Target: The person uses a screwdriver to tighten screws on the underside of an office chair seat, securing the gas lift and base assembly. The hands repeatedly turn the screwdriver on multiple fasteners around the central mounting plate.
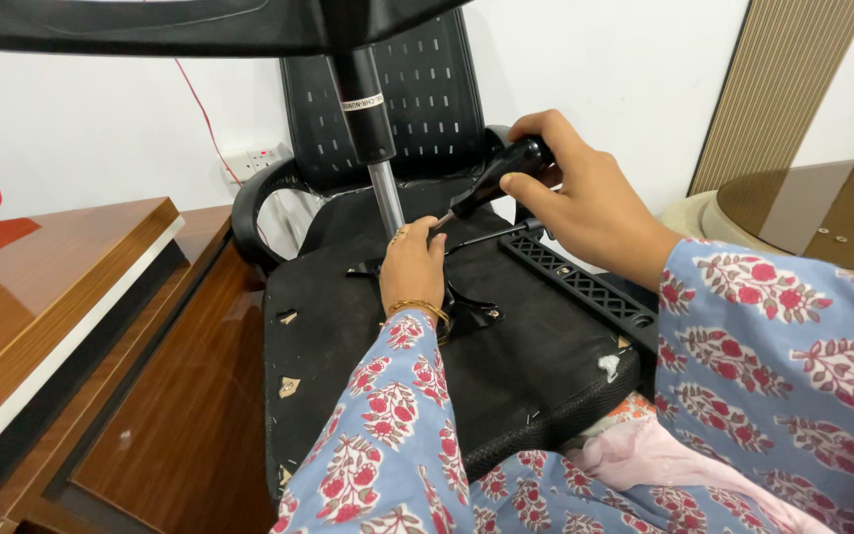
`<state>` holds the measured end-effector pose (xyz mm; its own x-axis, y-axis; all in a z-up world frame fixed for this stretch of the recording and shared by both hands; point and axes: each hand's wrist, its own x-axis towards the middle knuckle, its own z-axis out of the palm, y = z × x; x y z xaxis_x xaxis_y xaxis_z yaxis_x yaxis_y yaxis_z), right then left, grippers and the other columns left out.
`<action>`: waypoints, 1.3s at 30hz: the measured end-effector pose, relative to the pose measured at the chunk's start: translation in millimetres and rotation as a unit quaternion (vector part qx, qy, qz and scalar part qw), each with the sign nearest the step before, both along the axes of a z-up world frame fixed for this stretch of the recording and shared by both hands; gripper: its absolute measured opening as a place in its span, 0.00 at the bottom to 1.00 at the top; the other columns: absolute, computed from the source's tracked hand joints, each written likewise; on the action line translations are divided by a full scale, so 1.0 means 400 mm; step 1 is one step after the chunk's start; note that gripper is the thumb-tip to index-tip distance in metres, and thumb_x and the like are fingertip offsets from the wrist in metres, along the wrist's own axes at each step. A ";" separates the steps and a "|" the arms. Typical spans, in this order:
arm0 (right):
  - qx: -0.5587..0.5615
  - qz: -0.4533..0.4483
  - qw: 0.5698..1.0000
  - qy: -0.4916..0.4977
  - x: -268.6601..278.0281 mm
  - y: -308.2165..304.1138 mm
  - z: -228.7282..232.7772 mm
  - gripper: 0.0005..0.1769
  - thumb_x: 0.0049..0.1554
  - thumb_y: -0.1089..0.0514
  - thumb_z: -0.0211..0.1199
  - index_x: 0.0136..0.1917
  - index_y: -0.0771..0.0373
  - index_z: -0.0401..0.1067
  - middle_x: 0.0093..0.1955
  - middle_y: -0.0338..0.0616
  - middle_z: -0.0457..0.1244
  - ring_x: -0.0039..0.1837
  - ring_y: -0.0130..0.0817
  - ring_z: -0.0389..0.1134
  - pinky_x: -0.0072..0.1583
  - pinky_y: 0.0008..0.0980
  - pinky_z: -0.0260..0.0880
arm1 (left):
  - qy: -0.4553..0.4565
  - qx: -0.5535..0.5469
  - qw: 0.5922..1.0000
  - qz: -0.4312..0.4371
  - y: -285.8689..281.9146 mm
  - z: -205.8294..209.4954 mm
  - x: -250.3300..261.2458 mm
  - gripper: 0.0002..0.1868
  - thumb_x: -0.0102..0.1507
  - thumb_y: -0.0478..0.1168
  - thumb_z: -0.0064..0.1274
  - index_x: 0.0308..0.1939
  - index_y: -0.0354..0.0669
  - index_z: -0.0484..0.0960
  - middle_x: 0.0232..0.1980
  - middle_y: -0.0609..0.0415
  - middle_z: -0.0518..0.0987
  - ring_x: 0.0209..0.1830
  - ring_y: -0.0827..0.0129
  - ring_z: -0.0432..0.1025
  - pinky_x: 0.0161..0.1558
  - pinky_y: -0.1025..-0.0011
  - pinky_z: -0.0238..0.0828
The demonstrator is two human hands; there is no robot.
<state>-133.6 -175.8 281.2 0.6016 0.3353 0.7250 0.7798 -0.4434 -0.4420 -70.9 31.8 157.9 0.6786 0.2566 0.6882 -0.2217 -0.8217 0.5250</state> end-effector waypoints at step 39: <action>-0.070 0.012 0.997 -0.038 -0.021 0.089 0.029 0.23 0.59 0.55 0.64 0.63 0.64 0.60 0.53 0.54 0.65 0.46 0.45 0.71 0.48 0.40 0.71 | 0.016 0.030 0.998 -0.043 0.040 -0.006 0.026 0.17 0.66 0.36 0.50 0.59 0.51 0.73 0.54 0.51 0.82 0.55 0.52 0.76 0.54 0.55 0.72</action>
